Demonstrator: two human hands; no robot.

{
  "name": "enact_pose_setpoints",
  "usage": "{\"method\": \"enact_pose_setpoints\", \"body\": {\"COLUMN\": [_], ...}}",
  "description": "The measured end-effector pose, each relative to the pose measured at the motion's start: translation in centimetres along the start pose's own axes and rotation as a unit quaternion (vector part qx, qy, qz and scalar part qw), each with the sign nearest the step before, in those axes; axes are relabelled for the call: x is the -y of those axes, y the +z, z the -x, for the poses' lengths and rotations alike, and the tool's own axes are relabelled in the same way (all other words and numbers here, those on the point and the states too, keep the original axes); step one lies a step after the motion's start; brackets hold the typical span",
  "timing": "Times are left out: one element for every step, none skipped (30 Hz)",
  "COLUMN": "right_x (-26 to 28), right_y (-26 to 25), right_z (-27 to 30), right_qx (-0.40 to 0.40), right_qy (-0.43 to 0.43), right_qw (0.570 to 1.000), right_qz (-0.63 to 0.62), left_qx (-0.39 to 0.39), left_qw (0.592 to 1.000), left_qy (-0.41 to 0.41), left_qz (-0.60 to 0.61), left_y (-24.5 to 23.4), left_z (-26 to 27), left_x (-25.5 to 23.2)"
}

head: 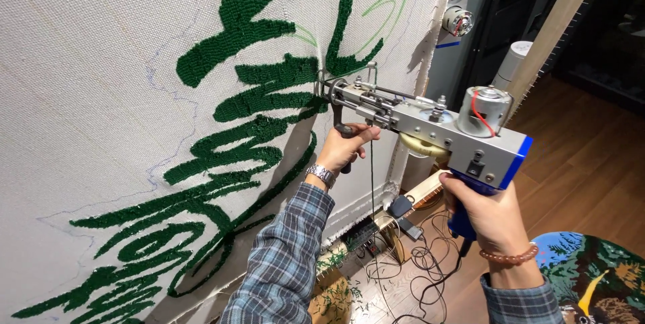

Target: The person is tufting a rug by using a tufting gun to insert green yarn into a canvas stretched on a wooden frame.

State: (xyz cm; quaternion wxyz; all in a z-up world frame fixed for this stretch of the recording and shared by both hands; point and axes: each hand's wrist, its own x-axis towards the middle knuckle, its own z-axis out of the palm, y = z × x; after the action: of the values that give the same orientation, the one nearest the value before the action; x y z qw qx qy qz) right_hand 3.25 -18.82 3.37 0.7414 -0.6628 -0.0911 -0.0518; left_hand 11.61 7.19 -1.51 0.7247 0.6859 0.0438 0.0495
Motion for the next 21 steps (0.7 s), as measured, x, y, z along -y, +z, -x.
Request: {"method": "enact_pose_setpoints", "body": {"right_x": [0.1,-0.2,-0.4,-0.6,0.1,0.7,1.4,1.3,1.1,0.9,1.1,1.4,1.7,1.8,1.9,2.0,1.5,0.9,0.3,-0.3,-0.9], "right_y": [0.5,0.7,0.9,1.1,1.6,2.0,2.5,2.5,2.5,2.5,2.6,2.6,2.7,2.7,2.9,3.0,3.0,2.9,2.8,2.8,2.7], "right_z": [0.1,0.1,0.1,0.0,0.3,0.6,0.9,0.6,0.4,0.1,0.2,0.2,0.2,0.2,0.1,0.1,-0.1,-0.3,-0.4,-0.6,-0.9], "right_qx": [-0.002,-0.003,-0.005,-0.007,-0.007,0.003,0.014,0.015,0.028,0.041,0.043,0.056,0.069,0.070,0.071,0.071,0.072,0.058,0.042,0.043,0.046], "right_qy": [-0.054,-0.055,-0.057,-0.059,-0.059,-0.072,-0.084,-0.084,-0.074,-0.063,-0.063,-0.067,-0.071,-0.073,-0.059,-0.045,-0.046,0.035,0.115,0.114,0.088], "right_qw": [0.999,0.998,0.998,0.998,0.998,0.997,0.996,0.996,0.996,0.996,0.996,0.994,0.993,0.993,0.993,0.994,0.994,0.993,0.985,0.985,0.988], "right_qz": [0.002,0.001,0.009,0.016,0.015,0.025,0.035,0.036,0.043,0.051,0.051,0.059,0.068,0.067,0.071,0.075,0.073,0.100,0.125,0.124,0.119], "left_qx": [-0.004,-0.003,-0.007,-0.011,-0.012,-0.012,-0.014,-0.015,-0.022,-0.029,-0.030,-0.035,-0.039,-0.040,-0.046,-0.052,-0.054,-0.056,-0.057,-0.058,-0.051], "left_qw": [1.000,1.000,1.000,1.000,1.000,1.000,1.000,1.000,1.000,1.000,0.999,0.999,0.999,0.999,0.998,0.998,0.998,0.997,0.994,0.995,0.996], "left_qy": [0.016,0.017,0.012,0.007,0.008,0.010,0.013,0.014,0.012,0.010,0.010,0.012,0.016,0.017,0.015,0.013,0.014,-0.024,-0.062,-0.062,-0.049], "left_qz": [0.016,0.014,0.012,0.010,0.010,0.007,0.005,0.005,0.007,0.009,0.009,0.017,0.025,0.025,0.028,0.031,0.030,0.046,0.063,0.061,0.053], "left_y": [-0.2,-0.4,-0.6,-0.8,-0.9,-1.1,-1.3,-1.3,-1.4,-1.5,-2.0,-2.5,-3.0,-3.1,-3.4,-3.6,-3.6,-3.7,-3.7,-3.9,-3.9], "left_z": [-0.3,-0.4,-0.7,-1.0,-1.3,-1.6,-1.9,-2.0,-2.1,-2.1,-3.4,-4.7,-6.1,-6.3,-6.4,-6.6,-6.8,-7.0,-7.3,-7.3,-7.3], "left_x": [0.3,0.3,0.3,0.2,0.3,0.5,0.6,0.4,0.2,0.1,1.5,2.9,4.2,4.3,4.4,4.5,4.3,4.2,4.1,4.1,4.1]}}
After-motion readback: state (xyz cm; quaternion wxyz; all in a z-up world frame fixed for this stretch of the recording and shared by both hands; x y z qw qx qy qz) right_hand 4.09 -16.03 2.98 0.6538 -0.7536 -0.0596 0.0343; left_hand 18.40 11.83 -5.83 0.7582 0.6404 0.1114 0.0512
